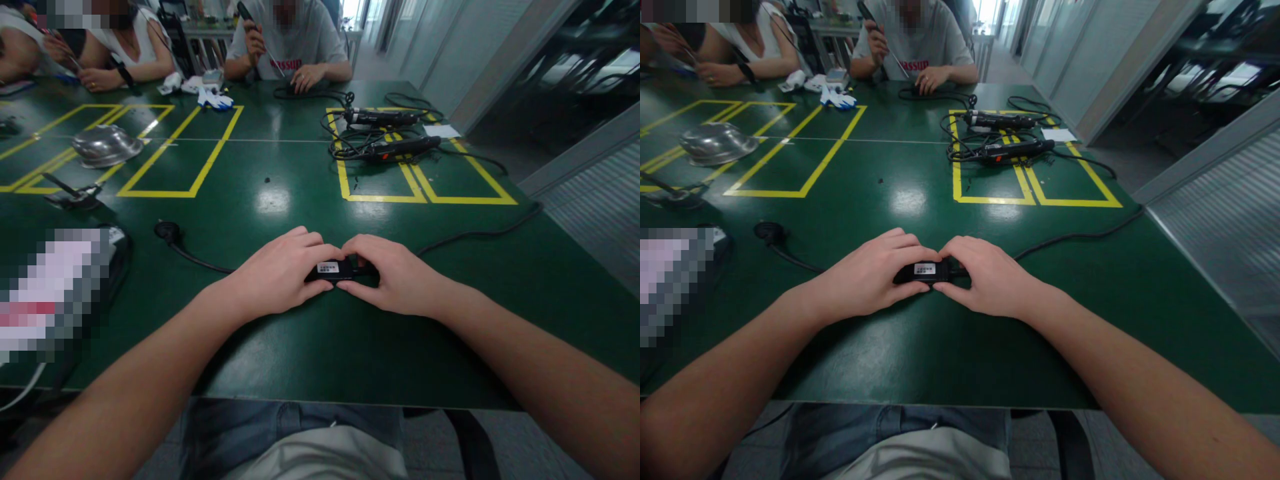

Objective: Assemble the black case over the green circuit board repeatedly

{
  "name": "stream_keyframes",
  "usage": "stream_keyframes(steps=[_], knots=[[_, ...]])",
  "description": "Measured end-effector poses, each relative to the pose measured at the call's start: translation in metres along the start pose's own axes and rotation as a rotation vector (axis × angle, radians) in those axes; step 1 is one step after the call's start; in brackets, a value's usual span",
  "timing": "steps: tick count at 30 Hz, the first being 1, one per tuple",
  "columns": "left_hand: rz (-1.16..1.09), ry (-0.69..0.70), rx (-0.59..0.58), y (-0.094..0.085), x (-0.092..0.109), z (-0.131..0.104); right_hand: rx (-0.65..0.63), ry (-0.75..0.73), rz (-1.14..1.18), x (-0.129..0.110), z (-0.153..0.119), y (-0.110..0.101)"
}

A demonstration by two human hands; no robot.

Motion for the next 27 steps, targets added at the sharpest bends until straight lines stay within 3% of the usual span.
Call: stream_keyframes(steps=[27], knots=[[0.037, 0.022, 0.007, 0.0003, 0.0028, 0.0005, 0.016, -0.019, -0.011, 0.0015, 0.001, -0.0009]])
Point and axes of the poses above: each hand's wrist, its own z-axis towards the middle knuckle, its own y-axis out of the palm, x = y × z, the point moved 4 cm from there along z, towards the middle knuckle, and after that the axes turned 3 degrees about x, right-handed, at the moved point
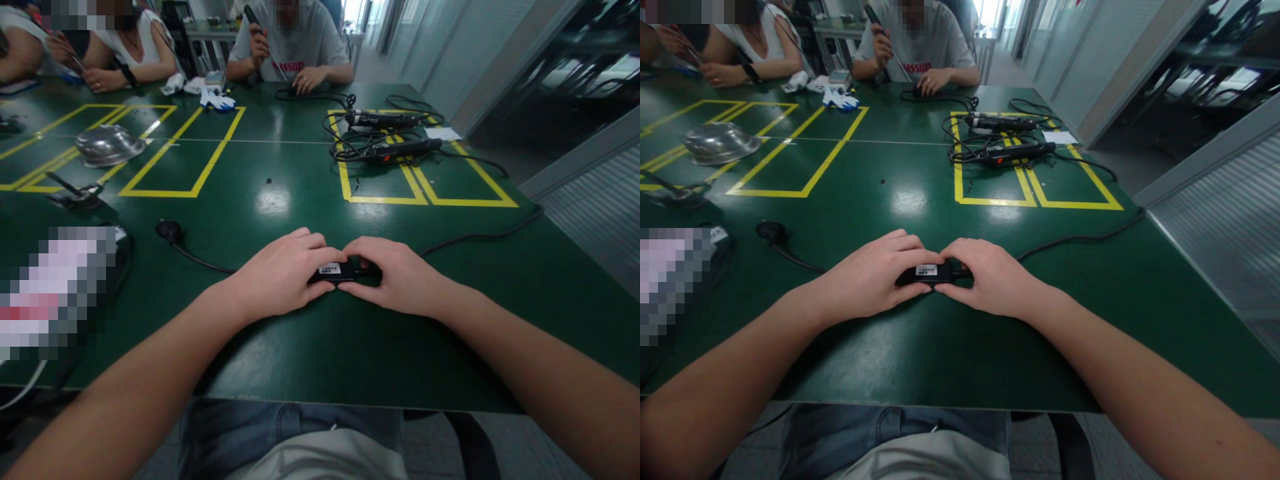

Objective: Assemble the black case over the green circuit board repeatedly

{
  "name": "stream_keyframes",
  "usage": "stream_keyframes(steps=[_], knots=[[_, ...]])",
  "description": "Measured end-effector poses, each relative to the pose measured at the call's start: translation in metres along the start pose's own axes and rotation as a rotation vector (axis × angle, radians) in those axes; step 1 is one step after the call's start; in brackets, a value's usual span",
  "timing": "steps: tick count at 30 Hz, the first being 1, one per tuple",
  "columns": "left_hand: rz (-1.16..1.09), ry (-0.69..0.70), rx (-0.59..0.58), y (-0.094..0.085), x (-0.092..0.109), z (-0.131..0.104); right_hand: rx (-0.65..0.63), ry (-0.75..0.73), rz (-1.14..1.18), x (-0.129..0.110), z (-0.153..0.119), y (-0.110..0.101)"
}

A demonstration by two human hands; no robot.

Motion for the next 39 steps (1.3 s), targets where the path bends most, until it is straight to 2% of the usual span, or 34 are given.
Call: stream_keyframes(steps=[39], knots=[[-0.004, -0.027, -0.019, 0.0005, 0.0, -0.0002, -0.015, 0.029, 0.026, 0.0006, -0.0004, 0.0001]])
Point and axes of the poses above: each hand's wrist, its own z-axis towards the middle knuckle, its own y-axis out of the palm, x = y × z, the point moved 4 cm from there along z, towards the middle knuckle, and after that the axes turned 3 degrees about x, right-handed, at the moved point
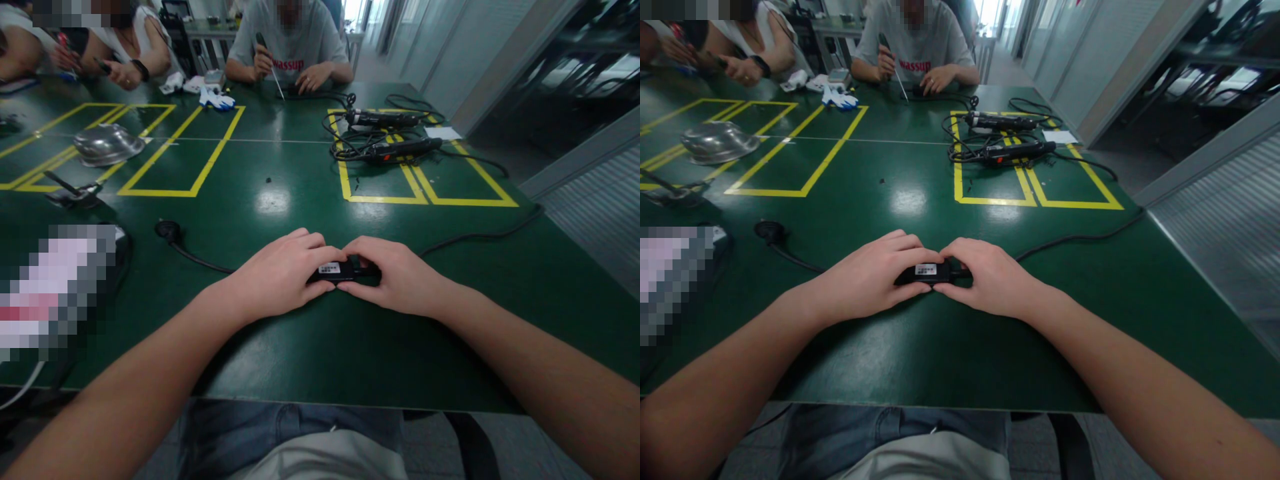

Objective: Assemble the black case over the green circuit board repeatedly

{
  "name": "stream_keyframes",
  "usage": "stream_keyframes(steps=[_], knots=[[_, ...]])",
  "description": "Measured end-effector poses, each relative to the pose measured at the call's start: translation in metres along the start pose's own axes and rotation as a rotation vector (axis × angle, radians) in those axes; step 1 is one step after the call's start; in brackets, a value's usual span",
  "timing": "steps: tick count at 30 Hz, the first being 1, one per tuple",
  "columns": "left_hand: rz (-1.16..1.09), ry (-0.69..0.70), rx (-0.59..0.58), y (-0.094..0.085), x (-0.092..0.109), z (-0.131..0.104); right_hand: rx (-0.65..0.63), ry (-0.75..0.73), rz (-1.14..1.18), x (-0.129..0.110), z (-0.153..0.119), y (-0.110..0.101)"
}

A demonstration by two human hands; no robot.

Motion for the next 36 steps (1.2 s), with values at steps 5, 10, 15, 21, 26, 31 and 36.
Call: stream_keyframes(steps=[5, 10, 15, 21, 26, 31, 36], knots=[[-0.003, 0.001, 0.0, 0.0007, -0.001, -0.0004, 0.006, -0.014, -0.001, 0.0009, -0.0003, 0.0008], [-0.003, 0.0, -0.002, 0.0013, -0.0012, -0.0003, 0.017, -0.029, -0.011, 0.0018, -0.001, 0.0023], [-0.002, -0.005, -0.006, 0.0016, -0.0012, -0.0002, 0.018, -0.029, 0.007, 0.0013, -0.0009, 0.0014], [-0.029, -0.006, -0.01, 0.0008, -0.0008, -0.0014, 0.011, -0.023, 0.0, 0.0013, -0.0004, 0.0013], [-0.097, -0.021, -0.002, -0.0007, -0.0019, -0.0018, 0.026, -0.021, 0.008, 0.0006, -0.0011, 0.0013], [-0.116, -0.056, 0.014, -0.0013, -0.0049, -0.0014, 0.024, -0.039, 0.001, -0.0007, -0.0001, 0.0], [-0.148, -0.09, 0.017, -0.0007, -0.0071, -0.002, 0.029, -0.031, 0.004, -0.0008, 0.0004, 0.0003]])
Point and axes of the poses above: each hand's wrist, its own z-axis towards the middle knuckle, its own y-axis out of the palm, x = y × z, the point moved 4 cm from there along z, towards the middle knuckle, and after that the axes turned 3 degrees about x, right-handed, at the moved point
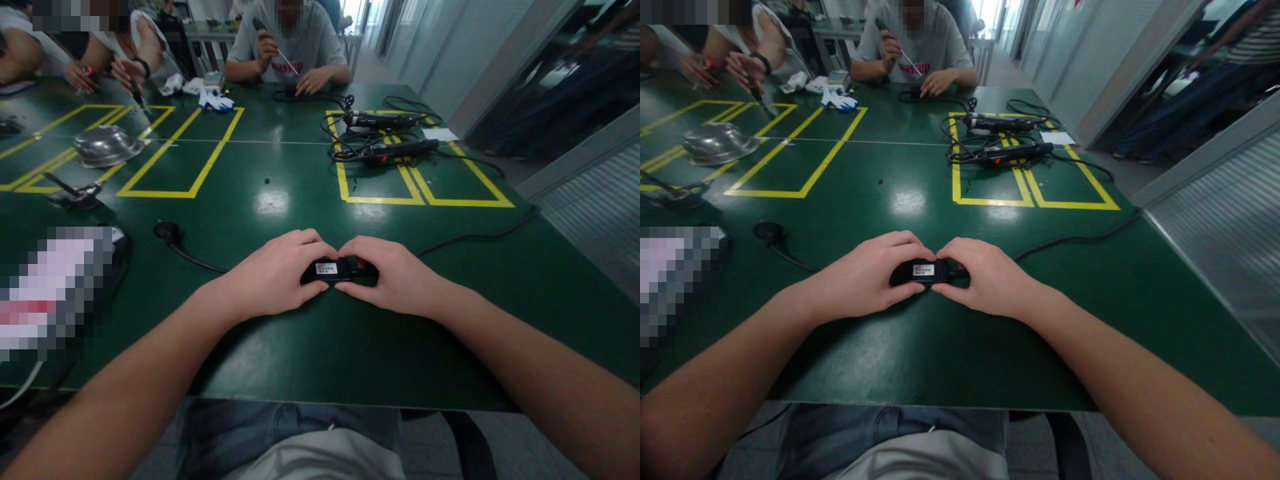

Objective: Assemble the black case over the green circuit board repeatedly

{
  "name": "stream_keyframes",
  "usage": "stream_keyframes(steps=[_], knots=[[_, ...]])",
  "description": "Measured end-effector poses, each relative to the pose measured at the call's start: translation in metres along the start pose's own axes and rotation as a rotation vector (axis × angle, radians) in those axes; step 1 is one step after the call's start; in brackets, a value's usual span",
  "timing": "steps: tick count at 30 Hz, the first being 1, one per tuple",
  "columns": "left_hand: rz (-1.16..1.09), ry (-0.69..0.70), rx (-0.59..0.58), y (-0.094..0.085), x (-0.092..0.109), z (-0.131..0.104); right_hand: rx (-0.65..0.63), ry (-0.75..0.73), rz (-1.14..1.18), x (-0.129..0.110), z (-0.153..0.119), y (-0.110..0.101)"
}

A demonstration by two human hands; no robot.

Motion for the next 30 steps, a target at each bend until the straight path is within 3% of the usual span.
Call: stream_keyframes(steps=[30], knots=[[0.054, 0.007, -0.026, -0.0002, 0.0027, 0.0008, -0.005, -0.009, -0.051, -0.0021, -0.001, -0.0003]])
Point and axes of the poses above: each hand's wrist, its own z-axis towards the middle knuckle, its own y-axis out of the palm, x = y × z, the point moved 4 cm from there along z, towards the middle knuckle, and after that the axes turned 3 degrees about x, right-handed, at the moved point
